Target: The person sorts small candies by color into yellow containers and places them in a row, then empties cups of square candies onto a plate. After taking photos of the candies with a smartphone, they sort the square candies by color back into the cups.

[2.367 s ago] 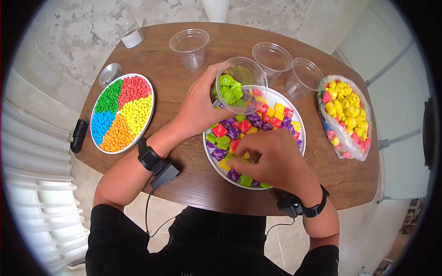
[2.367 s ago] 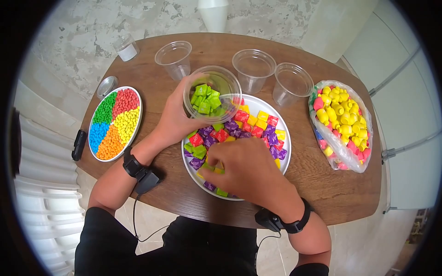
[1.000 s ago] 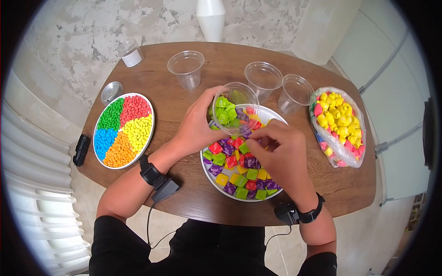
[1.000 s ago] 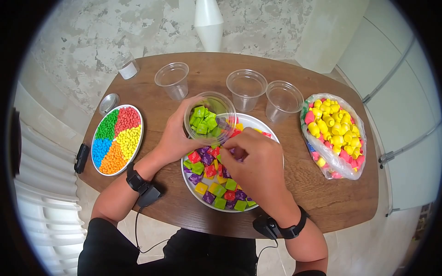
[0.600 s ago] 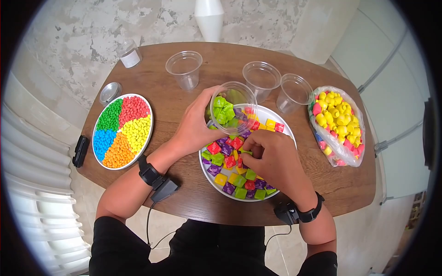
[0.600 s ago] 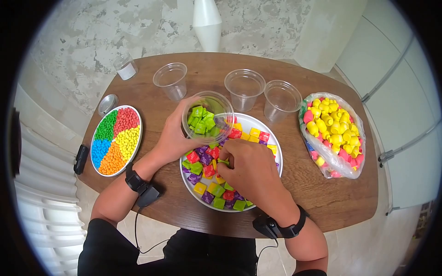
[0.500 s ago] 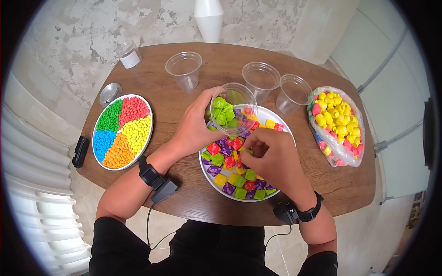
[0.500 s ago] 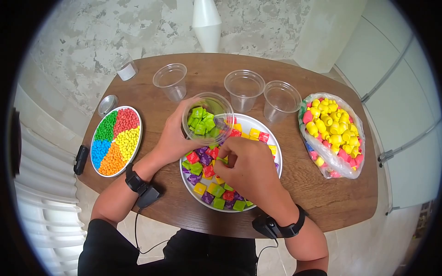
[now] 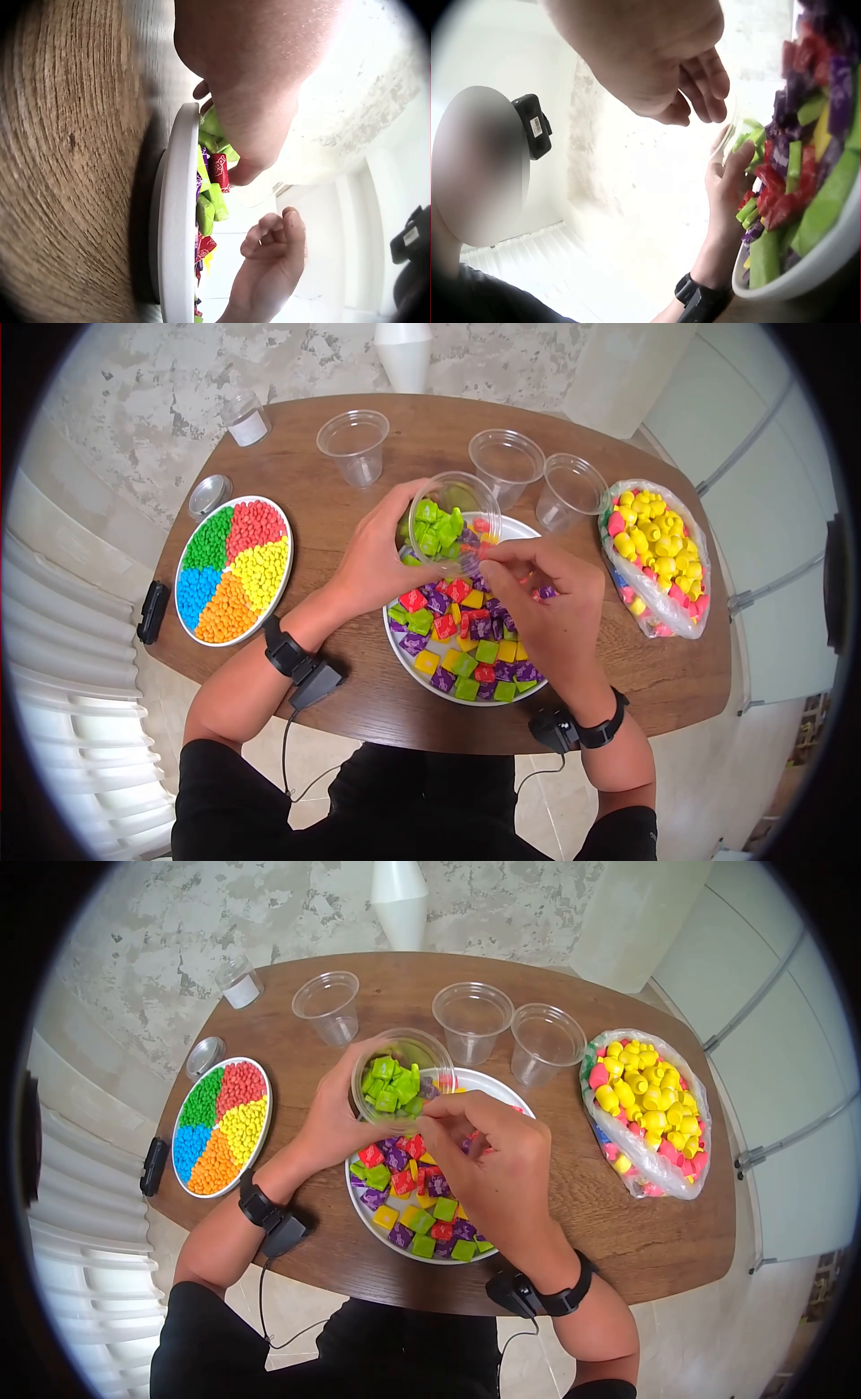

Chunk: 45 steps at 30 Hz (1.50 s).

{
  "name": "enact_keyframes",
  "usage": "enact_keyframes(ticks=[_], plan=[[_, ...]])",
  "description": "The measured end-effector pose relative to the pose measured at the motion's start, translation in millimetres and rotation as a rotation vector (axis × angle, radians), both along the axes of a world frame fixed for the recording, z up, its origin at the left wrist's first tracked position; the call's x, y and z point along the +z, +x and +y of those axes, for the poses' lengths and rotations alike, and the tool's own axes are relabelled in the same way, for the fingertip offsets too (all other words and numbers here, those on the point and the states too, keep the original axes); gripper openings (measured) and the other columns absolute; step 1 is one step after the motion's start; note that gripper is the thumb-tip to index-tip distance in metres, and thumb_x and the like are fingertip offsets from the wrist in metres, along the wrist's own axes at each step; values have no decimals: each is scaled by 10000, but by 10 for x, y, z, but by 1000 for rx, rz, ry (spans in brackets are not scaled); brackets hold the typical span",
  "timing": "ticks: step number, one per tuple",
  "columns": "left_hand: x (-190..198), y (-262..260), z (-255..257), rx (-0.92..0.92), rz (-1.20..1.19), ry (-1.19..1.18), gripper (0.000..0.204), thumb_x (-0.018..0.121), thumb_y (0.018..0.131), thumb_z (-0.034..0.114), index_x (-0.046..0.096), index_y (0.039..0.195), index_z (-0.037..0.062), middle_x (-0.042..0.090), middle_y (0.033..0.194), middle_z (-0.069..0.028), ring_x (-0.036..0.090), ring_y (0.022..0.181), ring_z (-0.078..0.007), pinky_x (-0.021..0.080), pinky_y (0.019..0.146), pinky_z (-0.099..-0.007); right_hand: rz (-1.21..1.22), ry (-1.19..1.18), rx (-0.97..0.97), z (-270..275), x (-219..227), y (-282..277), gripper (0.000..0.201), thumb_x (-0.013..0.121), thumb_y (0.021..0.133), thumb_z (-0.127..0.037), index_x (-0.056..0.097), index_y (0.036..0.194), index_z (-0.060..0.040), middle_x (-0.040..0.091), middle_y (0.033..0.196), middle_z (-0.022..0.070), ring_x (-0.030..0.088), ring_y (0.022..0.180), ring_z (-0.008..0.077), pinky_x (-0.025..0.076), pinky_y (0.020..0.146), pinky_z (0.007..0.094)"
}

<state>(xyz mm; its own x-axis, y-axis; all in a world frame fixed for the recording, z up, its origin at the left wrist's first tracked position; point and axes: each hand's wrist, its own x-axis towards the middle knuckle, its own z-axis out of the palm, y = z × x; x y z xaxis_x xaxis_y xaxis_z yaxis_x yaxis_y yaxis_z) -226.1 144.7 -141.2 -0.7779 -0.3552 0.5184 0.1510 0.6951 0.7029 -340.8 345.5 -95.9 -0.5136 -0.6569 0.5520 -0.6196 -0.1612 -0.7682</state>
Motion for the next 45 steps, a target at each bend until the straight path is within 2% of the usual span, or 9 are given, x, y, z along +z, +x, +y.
enact_keyframes(ticks=[3, 5, 8, 14, 17, 27, 32, 36, 45], plan=[[10, 12, 6, 18, -6, 4, 875, 971, 695, 146, 532, 1447, 51, 633, 1344, -108, 618, 1261, -211, 484, 1098, -367, -59, 237, 52, 90, 112, -16, 92, 803, 889, -17, 778, 977, -4, 751, 773, 42, 692, 688, 93, 514, 629, 243], [20, 8, 9, 20, -14, 6, 871, 971, 695, 148, 533, 1442, 51, 631, 1345, -106, 617, 1261, -210, 482, 1098, -365, 171, 413, 117, 112, 142, -48, 74, 795, 846, -90, 757, 869, -31, 726, 704, 118, 744, 694, 247, 552, 611, 350], [8, -3, 6, 19, -18, 17, 865, 971, 697, 150, 534, 1437, 50, 629, 1348, -103, 614, 1263, -209, 479, 1100, -364, 267, 628, 213, 173, 201, -93, 164, 798, 825, -199, 754, 795, -44, 716, 706, 132, 719, 695, 316, 560, 669, 414], [-17, 2, -4, 29, -17, 4, 864, 969, 701, 146, 532, 1439, 50, 629, 1355, -103, 614, 1266, -207, 480, 1102, -364, 407, 838, 264, 222, 242, -104, 243, 830, 771, -288, 755, 752, -58, 700, 698, 141, 702, 715, 348, 548, 710, 449], [-11, -7, 2, 20, -15, 9, 866, 970, 701, 145, 531, 1442, 51, 629, 1356, -104, 614, 1267, -207, 480, 1107, -367, 441, 881, 264, 227, 218, -98, 257, 853, 753, -324, 792, 819, -83, 722, 738, 115, 703, 732, 313, 553, 743, 408], [-19, -6, -2, 18, -19, 1, 884, 979, 690, 138, 527, 1445, 53, 627, 1368, -103, 609, 1280, -209, 479, 1115, -371, 377, 889, 324, 195, 179, -79, 223, 840, 749, -270, 749, 809, -76, 717, 750, 112, 705, 769, 319, 545, 750, 426], [-20, -2, -7, 23, -15, -9, 872, 975, 697, 137, 530, 1443, 52, 627, 1367, -102, 614, 1273, -211, 482, 1109, -371, 480, 821, 212, 234, 164, -44, 257, 847, 754, -297, 738, 788, -67, 710, 738, 122, 707, 767, 336, 552, 754, 439], [-48, -17, -20, 8, 6, -9, 876, 971, 706, 139, 525, 1455, 53, 629, 1361, -99, 615, 1267, -208, 486, 1101, -362, 561, 786, 238, 236, 158, -37, 284, 847, 760, -322, 740, 795, -61, 715, 730, 122, 711, 761, 337, 555, 748, 444], [-24, -7, -8, 20, 22, -34, 865, 966, 723, 229, 527, 1449, 58, 624, 1414, -146, 633, 1283, -270, 501, 1085, -400, 326, 863, 285, 179, 203, 11, 177, 826, 754, -167, 714, 787, -34, 728, 777, 156, 721, 776, 353, 557, 741, 448]])
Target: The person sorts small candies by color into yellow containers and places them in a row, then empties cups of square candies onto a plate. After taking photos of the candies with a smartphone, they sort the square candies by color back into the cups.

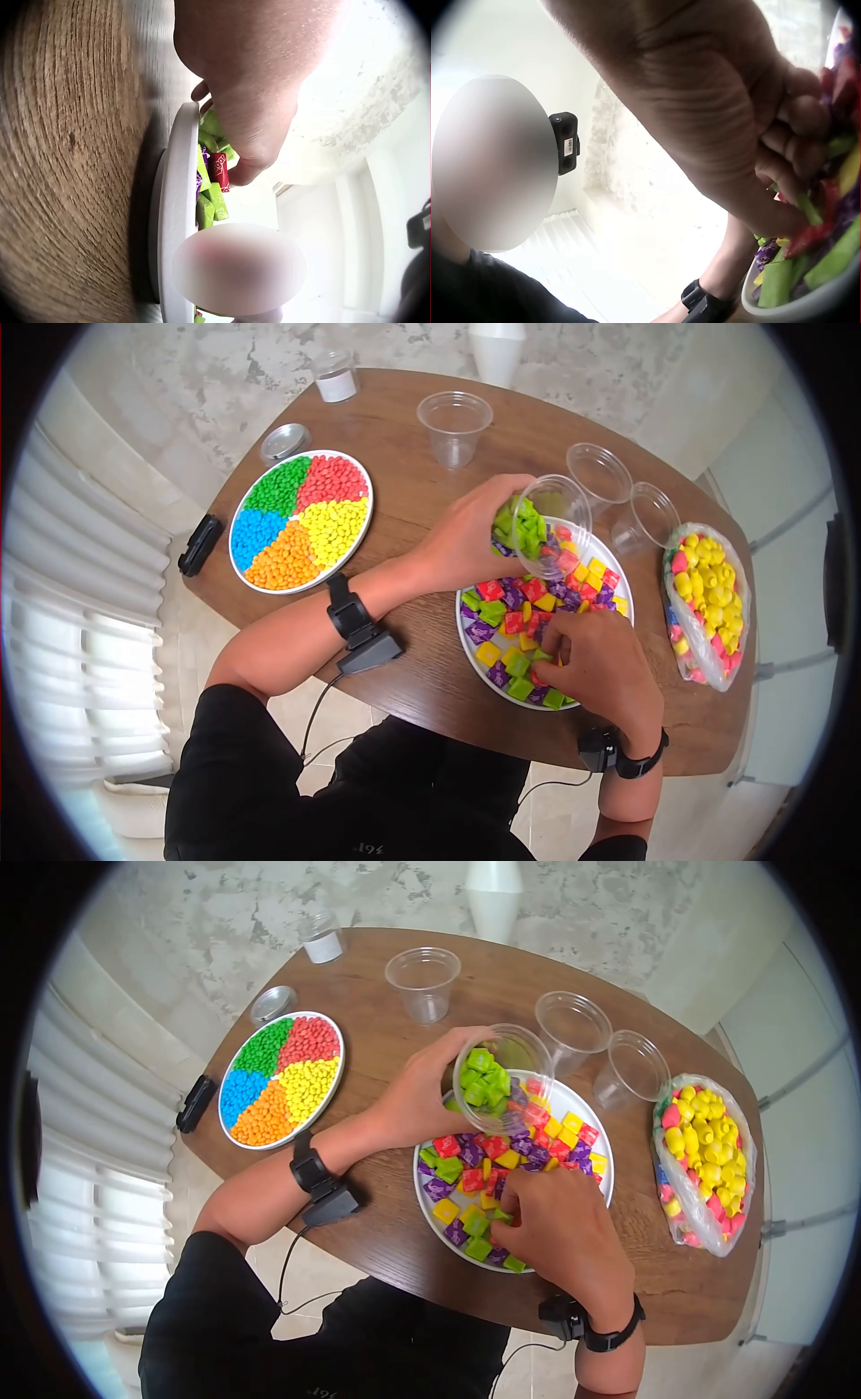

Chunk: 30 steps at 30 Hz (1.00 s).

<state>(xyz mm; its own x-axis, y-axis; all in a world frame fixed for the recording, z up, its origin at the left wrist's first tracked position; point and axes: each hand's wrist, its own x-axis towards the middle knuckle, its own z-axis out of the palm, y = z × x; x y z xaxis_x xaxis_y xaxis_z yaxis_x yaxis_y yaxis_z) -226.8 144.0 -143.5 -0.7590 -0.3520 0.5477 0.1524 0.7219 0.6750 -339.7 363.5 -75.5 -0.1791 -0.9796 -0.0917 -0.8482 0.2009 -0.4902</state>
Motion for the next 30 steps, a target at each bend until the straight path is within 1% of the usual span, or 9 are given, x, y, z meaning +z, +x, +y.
enact_keyframes(ticks=[3, 6, 8, 12, 15, 18, 21, 27, 30], plan=[[16, 16, 12, -6, -28, 63, 874, 964, 718, 236, 523, 1452, 60, 629, 1401, -148, 631, 1286, -286, 500, 1084, -409, -34, 25, -7, -15, 3, 7, 162, 814, 764, -161, 715, 796, -37, 728, 766, 154, 720, 758, 350, 556, 726, 441], [-9, 5, -10, -12, -3, 25, 880, 961, 712, 230, 519, 1455, 61, 628, 1397, -152, 633, 1283, -295, 500, 1081, -413, -36, -43, 1, -10, -19, 26, 156, 805, 772, -156, 709, 781, -33, 722, 740, 154, 718, 734, 348, 555, 714, 437], [-15, 1, -9, -11, -1, 29, 882, 959, 710, 225, 519, 1456, 61, 627, 1395, -154, 633, 1281, -297, 500, 1081, -412, 90, -84, -15, -7, -21, 55, 170, 811, 782, -169, 714, 762, -31, 714, 719, 162, 717, 723, 345, 559, 719, 435], [-23, 5, -1, 1, 21, 7, 878, 960, 711, 216, 523, 1456, 60, 630, 1389, -152, 635, 1276, -286, 503, 1078, -402, 173, -17, -71, 13, 52, 77, 208, 819, 795, -212, 725, 752, -31, 708, 720, 170, 718, 729, 342, 562, 720, 440], [-20, -3, -9, -4, 4, 3, 880, 969, 706, 196, 529, 1456, 62, 633, 1389, -137, 633, 1278, -257, 504, 1078, -382, 200, -12, -40, 53, 40, 46, 248, 822, 804, -264, 739, 761, -34, 704, 720, 175, 718, 738, 346, 562, 727, 450], [11, 7, 15, 1, -16, 43, 886, 980, 695, 177, 534, 1452, 67, 638, 1379, -118, 631, 1273, -220, 505, 1078, -361, 182, -21, -16, 39, 10, 26, 270, 810, 813, -280, 734, 755, -28, 704, 729, 178, 718, 751, 354, 560, 734, 459], [37, 7, 26, -6, -32, 57, 886, 984, 690, 164, 531, 1445, 68, 641, 1363, -101, 631, 1262, -204, 506, 1081, -356, 152, -76, 27, 31, -69, -6, 223, 829, 772, -257, 753, 775, -48, 708, 705, 139, 702, 701, 349, 550, 686, 431], [30, 7, 24, -7, -33, 48, 872, 979, 696, 152, 522, 1433, 63, 643, 1347, -100, 630, 1253, -200, 505, 1083, -356, 121, -103, 47, 14, -131, -21, 169, 782, 768, -197, 724, 765, -39, 712, 710, 130, 706, 692, 332, 555, 691, 415], [31, 6, 21, -10, -33, 52, 885, 980, 694, 153, 521, 1445, 63, 643, 1348, -104, 631, 1255, -199, 505, 1083, -356, 12, -86, 33, 11, -74, -3, 188, 782, 764, -200, 698, 767, -32, 711, 710, 126, 705, 684, 328, 554, 686, 411]])
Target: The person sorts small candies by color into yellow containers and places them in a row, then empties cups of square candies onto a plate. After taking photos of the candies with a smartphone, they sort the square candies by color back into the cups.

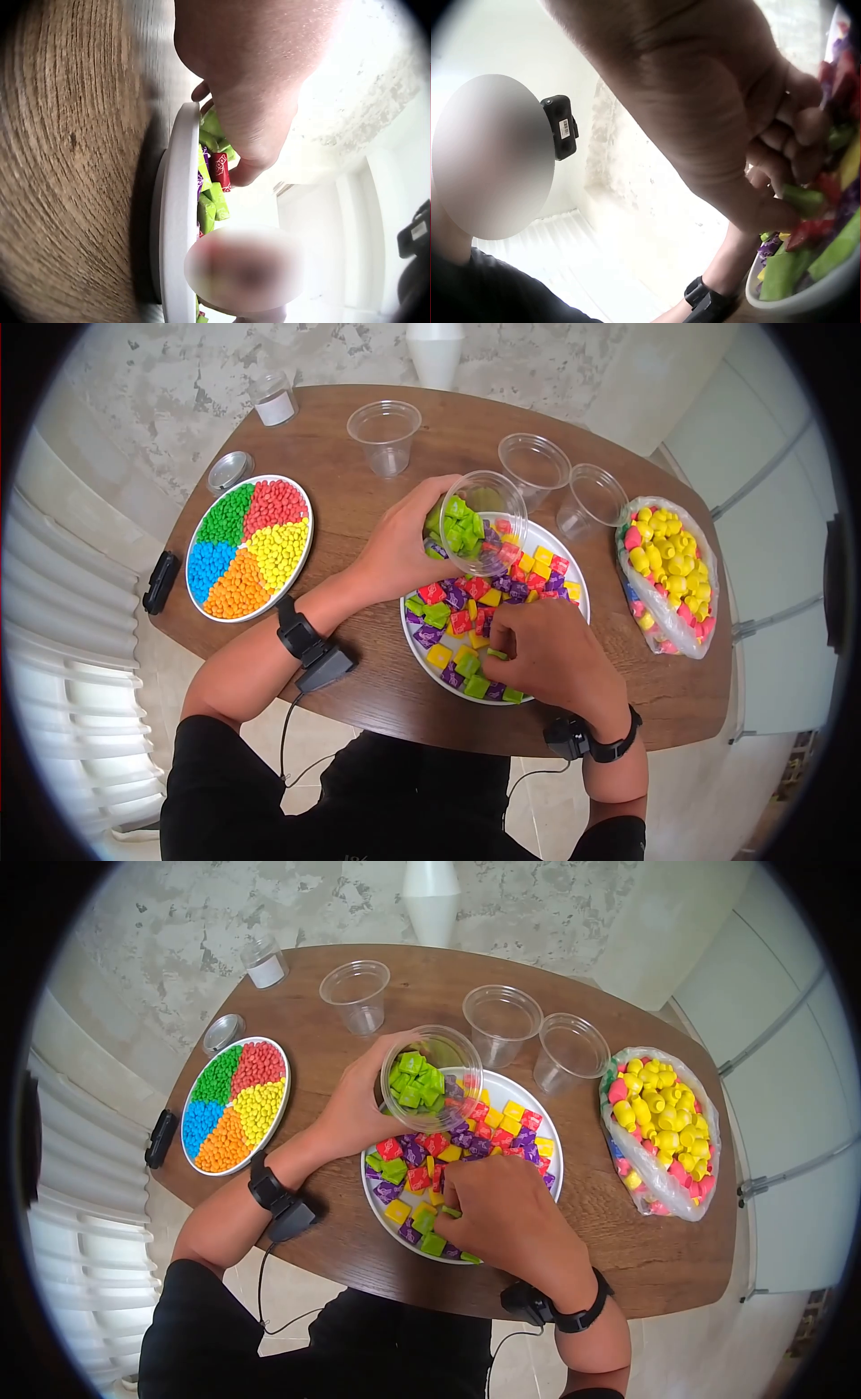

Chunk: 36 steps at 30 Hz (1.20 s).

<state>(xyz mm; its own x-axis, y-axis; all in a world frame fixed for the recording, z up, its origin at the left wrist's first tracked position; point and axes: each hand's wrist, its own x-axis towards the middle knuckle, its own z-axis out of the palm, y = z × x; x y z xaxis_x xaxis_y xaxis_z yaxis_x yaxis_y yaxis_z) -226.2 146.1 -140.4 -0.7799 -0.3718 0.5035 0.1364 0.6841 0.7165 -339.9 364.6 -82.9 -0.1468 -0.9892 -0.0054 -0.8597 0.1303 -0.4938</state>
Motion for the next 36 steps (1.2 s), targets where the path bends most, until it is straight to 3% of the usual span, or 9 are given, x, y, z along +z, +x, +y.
enact_keyframes(ticks=[6, 8, 15, 18, 20, 22, 27, 30, 36], plan=[[-18, 4, -4, 11, -1, -26, 904, 970, 700, 137, 512, 1475, 59, 643, 1352, -107, 633, 1257, -201, 504, 1082, -355, -97, -176, -124, -47, 57, 5, 189, 805, 744, -97, 643, 820, -40, 650, 652, 80, 667, 615, 194, 520, 636, 323], [0, 11, 4, 11, -13, -22, 899, 968, 700, 132, 513, 1473, 58, 643, 1353, -107, 631, 1258, -201, 504, 1083, -355, -298, -262, -319, -87, 54, 14, 127, 774, 850, -38, 680, 934, -25, 661, 680, 94, 679, 655, 166, 514, 607, 321], [-24, 7, -14, -14, -10, -21, 866, 953, 710, 113, 517, 1456, 56, 641, 1347, -100, 627, 1252, -195, 504, 1080, -356, -752, -776, -347, -254, -106, 106, 142, 692, 985, -21, 724, 1120, 9, 721, 849, 64, 653, 714, 80, 500, 626, 255], [-28, -13, 2, -10, 42, 15, 835, 928, 690, 122, 536, 1425, 54, 651, 1343, -164, 647, 1268, -329, 520, 1064, -426, -571, -586, -237, -193, -139, 93, 157, 703, 977, -26, 737, 1125, 14, 733, 882, 94, 678, 705, 132, 519, 633, 283], [-53, -8, -28, -4, 42, -2, 831, 927, 715, 155, 524, 1436, 54, 648, 1343, -165, 647, 1265, -323, 517, 1064, -421, -267, -596, -64, -227, -141, 133, 123, 720, 962, -44, 740, 1065, 22, 719, 857, 114, 684, 673, 199, 529, 630, 306], [-47, -15, -49, -1, 45, -26, 829, 926, 740, 188, 512, 1446, 54, 645, 1343, -166, 647, 1261, -317, 513, 1065, -416, -270, -529, -49, -270, -223, 152, 140, 722, 939, -51, 739, 1065, 8, 705, 893, 131, 683, 708, 259, 551, 670, 350], [-108, -39, -96, -4, 95, 148, 817, 884, 831, 261, 451, 1486, 34, 632, 1337, -169, 616, 1262, -259, 483, 1077, -392, 57, -547, 107, -362, -307, 203, 264, 711, 905, -97, 713, 1162, -37, 670, 1171, 131, 638, 1055, 310, 562, 869, 443], [-105, -32, -92, 10, 93, 187, 814, 885, 828, 249, 452, 1479, 24, 633, 1336, -171, 610, 1266, -253, 478, 1082, -395, 122, -472, 164, -345, -295, 248, 367, 756, 873, -128, 706, 1231, -70, 660, 1233, 124, 581, 1130, 345, 521, 977, 451], [-87, -29, -84, 26, 75, 139, 829, 890, 824, 249, 445, 1486, 25, 632, 1345, -179, 617, 1271, -267, 478, 1090, -404, 111, -460, 145, -326, -365, 187, 329, 793, 809, -128, 719, 1122, -57, 656, 1167, 123, 582, 1108, 339, 525, 961, 452]])
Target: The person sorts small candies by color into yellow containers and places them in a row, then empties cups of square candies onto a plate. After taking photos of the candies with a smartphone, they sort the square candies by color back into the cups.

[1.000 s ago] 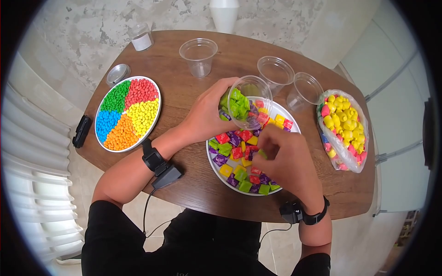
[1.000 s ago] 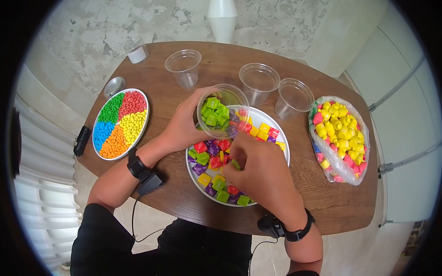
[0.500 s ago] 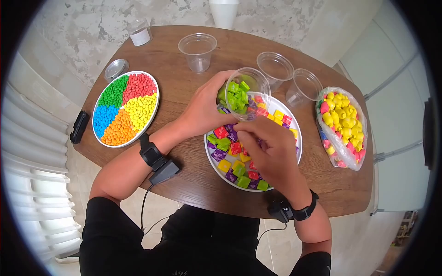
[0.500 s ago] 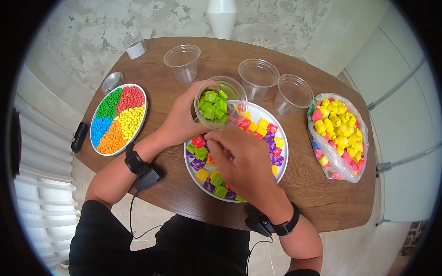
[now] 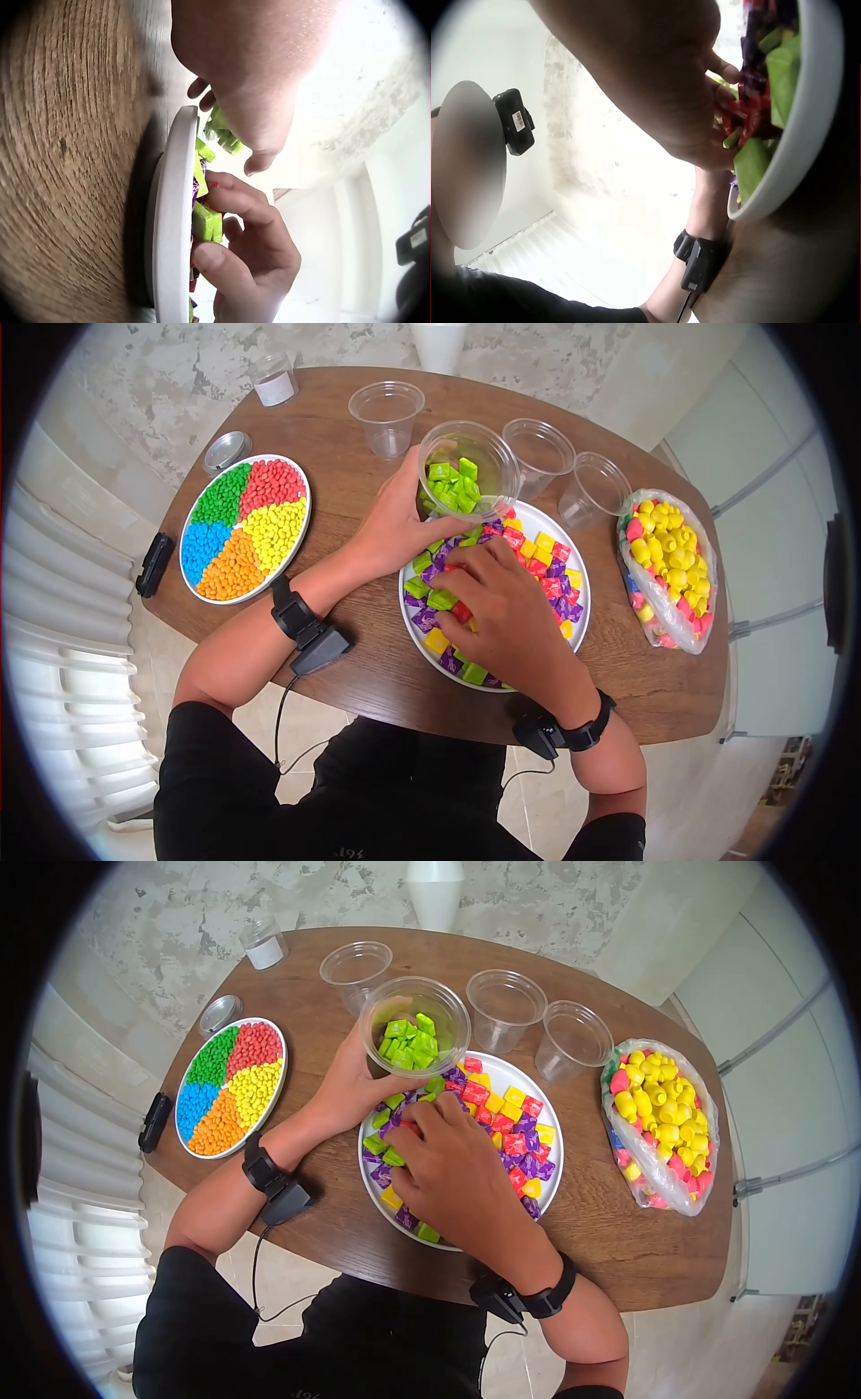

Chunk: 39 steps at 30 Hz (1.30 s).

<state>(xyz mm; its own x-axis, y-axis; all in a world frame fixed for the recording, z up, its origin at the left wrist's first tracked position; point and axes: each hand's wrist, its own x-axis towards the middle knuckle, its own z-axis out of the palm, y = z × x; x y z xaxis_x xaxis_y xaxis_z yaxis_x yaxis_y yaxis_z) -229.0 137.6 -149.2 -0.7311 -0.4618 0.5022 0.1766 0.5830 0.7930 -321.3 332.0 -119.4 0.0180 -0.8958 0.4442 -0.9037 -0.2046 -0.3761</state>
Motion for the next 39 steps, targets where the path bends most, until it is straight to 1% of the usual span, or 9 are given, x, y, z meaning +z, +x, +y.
enact_keyframes(ticks=[7, 13, 16, 21, 24, 27, 31, 33, 39], plan=[[37, 14, 18, -62, -42, 89, 870, 897, 803, 103, 429, 1535, 40, 556, 1414, -110, 524, 1362, -217, 407, 1167, -382, 26, 4, -54, 34, 52, 0, 239, 783, 770, -94, 736, 996, -31, 658, 1119, 115, 601, 1067, 316, 541, 918, 438], [59, 18, 39, -50, -72, 46, 853, 902, 795, 113, 452, 1517, 39, 560, 1424, -118, 532, 1356, -214, 416, 1161, -383, -19, -20, -50, 35, 71, -52, 178, 754, 762, -98, 739, 910, -1, 641, 1125, 149, 587, 1107, 326, 545, 917, 444], [24, -7, 21, -6, -23, -55, 838, 897, 826, 268, 452, 1499, 43, 645, 1339, -165, 641, 1252, -278, 506, 1066, -407, -81, -157, -56, 59, 170, -72, 196, 772, 755, -83, 735, 925, 7, 680, 1056, 134, 647, 969, 319, 573, 836, 417], [86, 23, 69, 3, -26, -122, 828, 917, 799, 261, 486, 1474, 48, 644, 1355, -157, 642, 1266, -279, 511, 1068, -410, -540, -185, -250, 134, 236, -70, 173, 799, 810, -9, 731, 968, 11, 675, 717, 48, 618, 570, 92, 488, 552, 245], [90, 30, 75, -33, -77, -79, 898, 938, 726, 117, 479, 1495, 52, 579, 1403, -116, 570, 1330, -238, 450, 1135, -382, -688, -185, -332, 128, 169, -137, 163, 780, 849, 24, 731, 1005, 26, 669, 709, 8, 596, 625, 5, 441, 555, 191], [80, 31, 82, -12, -84, -178, 913, 953, 714, 140, 482, 1492, 63, 589, 1403, -115, 592, 1313, -242, 471, 1119, -386, -924, -142, -331, 119, 186, -157, 151, 759, 888, 38, 732, 1036, 44, 681, 740, -16, 595, 653, -4, 432, 567, 177], [89, 38, 105, -5, -93, -218, 923, 962, 706, 151, 483, 1491, 67, 604, 1392, -116, 607, 1303, -246, 483, 1111, -386, -944, -142, -320, 112, 189, -166, 154, 739, 911, 57, 724, 1064, 65, 721, 809, 16, 627, 665, 18, 471, 585, 180], [84, 38, 112, -22, -64, -218, 875, 942, 718, 185, 498, 1462, 67, 633, 1362, -164, 619, 1300, -350, 510, 1072, -436, -1037, -192, -312, 95, 195, -139, 201, 741, 920, 58, 706, 1117, 74, 756, 890, 73, 679, 695, 52, 528, 621, 197], [73, 33, 111, -33, -58, -171, 878, 947, 712, 175, 501, 1460, 68, 635, 1360, -170, 632, 1281, -354, 518, 1058, -437, -1121, -246, -273, 64, 256, -111, 267, 734, 936, 55, 660, 1192, 74, 769, 921, 118, 726, 724, 104, 565, 654, 221]])
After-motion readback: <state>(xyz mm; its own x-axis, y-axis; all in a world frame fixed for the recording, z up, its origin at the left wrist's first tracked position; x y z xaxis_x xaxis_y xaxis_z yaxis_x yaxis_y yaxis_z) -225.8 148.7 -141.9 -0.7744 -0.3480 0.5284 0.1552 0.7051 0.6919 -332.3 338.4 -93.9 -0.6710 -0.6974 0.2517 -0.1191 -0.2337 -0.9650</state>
